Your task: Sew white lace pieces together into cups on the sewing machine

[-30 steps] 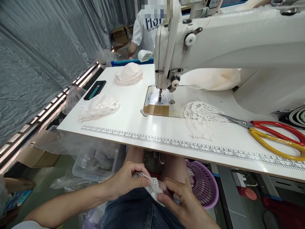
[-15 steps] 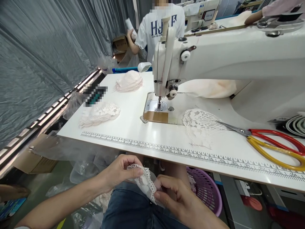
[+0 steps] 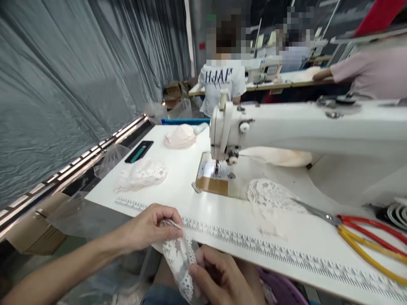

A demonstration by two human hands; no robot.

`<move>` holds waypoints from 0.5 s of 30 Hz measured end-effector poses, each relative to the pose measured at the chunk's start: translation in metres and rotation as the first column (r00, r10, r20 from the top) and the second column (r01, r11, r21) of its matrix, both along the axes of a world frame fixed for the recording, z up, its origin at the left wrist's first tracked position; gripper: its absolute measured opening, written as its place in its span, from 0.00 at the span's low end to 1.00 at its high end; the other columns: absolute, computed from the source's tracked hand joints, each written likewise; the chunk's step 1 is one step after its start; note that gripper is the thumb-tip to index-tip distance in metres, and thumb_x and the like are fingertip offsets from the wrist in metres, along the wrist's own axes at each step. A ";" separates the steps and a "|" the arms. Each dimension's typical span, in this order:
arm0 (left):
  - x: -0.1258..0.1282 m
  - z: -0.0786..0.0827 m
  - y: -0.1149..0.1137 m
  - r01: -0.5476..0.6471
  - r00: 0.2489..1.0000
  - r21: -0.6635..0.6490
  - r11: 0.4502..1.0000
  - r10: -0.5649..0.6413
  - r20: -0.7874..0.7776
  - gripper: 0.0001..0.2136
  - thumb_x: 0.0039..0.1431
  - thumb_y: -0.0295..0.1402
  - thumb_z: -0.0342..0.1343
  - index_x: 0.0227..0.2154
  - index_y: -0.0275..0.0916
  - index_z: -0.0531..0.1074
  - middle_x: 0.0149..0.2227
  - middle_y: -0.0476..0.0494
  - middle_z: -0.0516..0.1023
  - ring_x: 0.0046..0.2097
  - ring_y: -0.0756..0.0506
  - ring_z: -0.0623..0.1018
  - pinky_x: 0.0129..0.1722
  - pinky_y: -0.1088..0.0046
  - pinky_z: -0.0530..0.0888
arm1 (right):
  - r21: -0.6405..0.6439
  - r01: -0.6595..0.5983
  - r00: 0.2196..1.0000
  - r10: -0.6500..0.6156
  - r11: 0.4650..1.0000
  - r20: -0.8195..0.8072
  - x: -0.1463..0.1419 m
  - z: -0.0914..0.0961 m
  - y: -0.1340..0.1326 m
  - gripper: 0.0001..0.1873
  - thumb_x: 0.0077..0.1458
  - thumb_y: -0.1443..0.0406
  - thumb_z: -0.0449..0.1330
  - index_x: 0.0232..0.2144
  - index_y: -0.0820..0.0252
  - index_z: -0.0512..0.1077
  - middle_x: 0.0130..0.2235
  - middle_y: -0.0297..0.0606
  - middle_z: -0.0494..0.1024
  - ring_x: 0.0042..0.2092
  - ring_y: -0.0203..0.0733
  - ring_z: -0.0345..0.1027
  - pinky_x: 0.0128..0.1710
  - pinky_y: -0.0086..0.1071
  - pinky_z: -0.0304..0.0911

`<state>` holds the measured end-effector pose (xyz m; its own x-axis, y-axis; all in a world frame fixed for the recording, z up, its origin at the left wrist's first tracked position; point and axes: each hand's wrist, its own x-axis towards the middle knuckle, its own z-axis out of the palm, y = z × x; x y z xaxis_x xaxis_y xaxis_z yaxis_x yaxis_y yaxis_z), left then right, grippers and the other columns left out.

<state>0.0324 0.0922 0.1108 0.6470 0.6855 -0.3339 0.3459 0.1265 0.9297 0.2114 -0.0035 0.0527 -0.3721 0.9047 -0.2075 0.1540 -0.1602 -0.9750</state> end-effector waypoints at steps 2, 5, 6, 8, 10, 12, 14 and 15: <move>0.010 0.018 0.041 0.197 0.978 0.185 0.963 -0.181 -0.103 0.10 0.51 0.37 0.60 0.31 0.34 0.74 0.27 0.49 0.73 0.27 0.53 0.69 0.26 0.80 0.64 | 0.107 0.016 0.993 -0.028 0.994 0.119 -0.002 0.007 0.026 0.20 0.60 0.52 0.47 0.22 0.58 0.59 0.19 0.28 0.65 0.22 0.33 0.59 0.25 0.25 0.55; 0.039 0.021 0.104 0.429 0.887 0.266 0.863 -0.347 -0.306 0.08 0.51 0.35 0.59 0.30 0.34 0.75 0.28 0.48 0.75 0.30 0.51 0.72 0.27 0.80 0.66 | 0.244 0.073 0.939 -0.149 0.967 0.309 0.013 0.007 0.061 0.20 0.61 0.55 0.44 0.20 0.57 0.58 0.17 0.29 0.67 0.19 0.33 0.59 0.22 0.26 0.54; 0.050 0.015 0.121 0.458 0.870 0.269 0.847 -0.364 -0.332 0.07 0.51 0.34 0.59 0.30 0.34 0.75 0.29 0.47 0.75 0.31 0.50 0.73 0.28 0.79 0.66 | 0.282 0.092 0.914 -0.193 0.955 0.356 0.023 0.005 0.070 0.19 0.61 0.56 0.45 0.20 0.57 0.59 0.18 0.30 0.67 0.20 0.34 0.60 0.22 0.27 0.54; 0.071 0.000 0.145 0.501 0.841 0.271 0.822 -0.388 -0.378 0.07 0.49 0.34 0.61 0.29 0.35 0.75 0.30 0.47 0.76 0.34 0.48 0.75 0.30 0.78 0.67 | 0.452 0.101 0.833 -0.324 0.886 0.449 0.045 0.002 0.083 0.16 0.61 0.58 0.46 0.24 0.57 0.63 0.20 0.32 0.69 0.21 0.36 0.62 0.22 0.28 0.54; 0.086 -0.013 0.155 0.536 0.817 0.274 0.798 -0.409 -0.408 0.08 0.48 0.35 0.61 0.30 0.37 0.76 0.32 0.47 0.77 0.36 0.48 0.75 0.31 0.77 0.67 | 0.690 -0.056 0.733 -0.440 0.721 0.519 0.065 0.002 0.092 0.13 0.62 0.63 0.45 0.31 0.58 0.68 0.26 0.35 0.73 0.24 0.38 0.66 0.21 0.28 0.54; 0.094 -0.019 0.158 0.567 0.795 0.277 0.776 -0.428 -0.430 0.08 0.49 0.36 0.60 0.31 0.38 0.76 0.33 0.48 0.77 0.37 0.48 0.74 0.32 0.77 0.67 | 0.817 -0.309 0.682 -0.484 0.488 0.547 0.077 0.004 0.103 0.15 0.62 0.70 0.42 0.38 0.59 0.69 0.35 0.40 0.77 0.32 0.39 0.71 0.24 0.28 0.59; 0.098 -0.018 0.158 0.594 0.773 0.275 0.756 -0.443 -0.454 0.08 0.50 0.35 0.59 0.32 0.39 0.76 0.34 0.49 0.77 0.37 0.48 0.74 0.32 0.77 0.67 | 0.820 -0.476 0.673 -0.469 0.318 0.572 0.082 0.005 0.117 0.18 0.62 0.73 0.41 0.40 0.61 0.70 0.43 0.43 0.77 0.42 0.42 0.71 0.31 0.30 0.64; 0.099 -0.016 0.158 0.606 0.762 0.271 0.748 -0.449 -0.466 0.08 0.50 0.35 0.59 0.33 0.39 0.76 0.33 0.50 0.77 0.37 0.48 0.74 0.31 0.78 0.66 | 0.811 -0.520 0.668 -0.464 0.267 0.582 0.083 0.003 0.123 0.19 0.63 0.73 0.40 0.41 0.62 0.70 0.44 0.43 0.77 0.45 0.43 0.70 0.34 0.31 0.64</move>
